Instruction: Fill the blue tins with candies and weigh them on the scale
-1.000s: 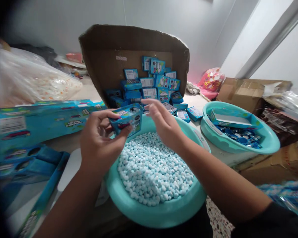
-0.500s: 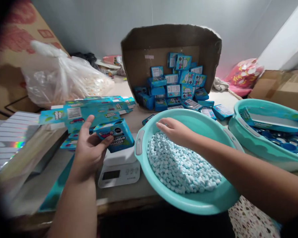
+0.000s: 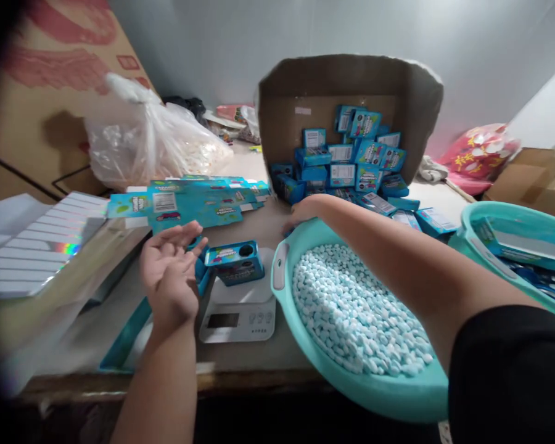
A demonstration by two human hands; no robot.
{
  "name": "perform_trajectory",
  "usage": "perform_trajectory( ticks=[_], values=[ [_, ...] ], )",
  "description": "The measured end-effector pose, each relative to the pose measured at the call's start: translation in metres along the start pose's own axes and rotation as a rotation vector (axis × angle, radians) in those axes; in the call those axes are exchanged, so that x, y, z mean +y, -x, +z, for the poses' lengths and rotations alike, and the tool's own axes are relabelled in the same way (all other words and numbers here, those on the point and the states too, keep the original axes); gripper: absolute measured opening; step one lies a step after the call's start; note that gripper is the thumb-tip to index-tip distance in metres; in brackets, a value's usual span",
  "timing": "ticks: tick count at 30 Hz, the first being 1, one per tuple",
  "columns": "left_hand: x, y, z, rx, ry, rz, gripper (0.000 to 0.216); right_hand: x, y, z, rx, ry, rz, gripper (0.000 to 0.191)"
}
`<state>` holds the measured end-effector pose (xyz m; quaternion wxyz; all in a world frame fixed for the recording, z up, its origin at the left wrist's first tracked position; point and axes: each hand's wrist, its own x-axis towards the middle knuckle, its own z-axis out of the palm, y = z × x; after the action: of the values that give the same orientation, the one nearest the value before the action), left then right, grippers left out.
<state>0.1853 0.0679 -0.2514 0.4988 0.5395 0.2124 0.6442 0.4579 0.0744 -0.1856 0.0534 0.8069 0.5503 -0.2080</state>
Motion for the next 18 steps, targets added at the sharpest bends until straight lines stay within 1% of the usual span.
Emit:
perform_trajectory(
  ticks=[3, 5, 7, 9, 11, 12, 13, 14, 15, 16, 17, 18],
  values=[
    [0.002, 0.002, 0.003, 0.026, 0.016, 0.156, 0.022, -0.02, -0.018, 0.013, -0.083, 0.082, 0.027, 0.064],
    [0.004, 0.004, 0.007, 0.04, 0.0, 0.242, 0.019, -0.026, -0.025, 0.019, -0.085, 0.11, 0.029, 0.061],
    [0.006, 0.005, 0.009, 0.066, -0.035, 0.348, 0.015, -0.023, -0.027, 0.02, -0.034, 0.105, -0.001, 0.061],
    [0.008, 0.006, 0.008, 0.088, -0.082, 0.485, 0.014, -0.015, -0.023, 0.017, 0.063, 0.086, -0.043, 0.066],
    [0.009, 0.007, 0.004, 0.085, -0.133, 0.61, 0.017, -0.004, -0.01, 0.011, 0.228, 0.007, -0.151, 0.073],
    [0.01, 0.008, 0.002, 0.065, -0.156, 0.676, 0.018, 0.0, 0.0, 0.008, 0.339, -0.08, -0.242, 0.076],
    [0.011, 0.009, 0.002, 0.029, -0.18, 0.739, 0.019, 0.005, 0.013, 0.005, 0.475, -0.204, -0.366, 0.078],
    [0.012, 0.012, 0.003, -0.026, -0.206, 0.794, 0.02, 0.008, 0.028, 0.002, 0.619, -0.359, -0.499, 0.08],
    [0.014, 0.015, 0.007, -0.103, -0.234, 0.839, 0.019, 0.011, 0.045, -0.001, 0.751, -0.497, -0.601, 0.075],
    [0.018, 0.018, 0.014, -0.195, -0.267, 0.872, 0.017, 0.015, 0.063, -0.004, 0.864, -0.571, -0.664, 0.067],
    [0.023, 0.023, 0.024, -0.285, -0.309, 0.883, 0.016, 0.018, 0.081, -0.007, 0.959, -0.615, -0.71, 0.064],
    [0.03, 0.027, 0.038, -0.37, -0.347, 0.866, 0.016, 0.023, 0.099, -0.009, 0.988, -0.649, -0.731, 0.066]
  ],
)
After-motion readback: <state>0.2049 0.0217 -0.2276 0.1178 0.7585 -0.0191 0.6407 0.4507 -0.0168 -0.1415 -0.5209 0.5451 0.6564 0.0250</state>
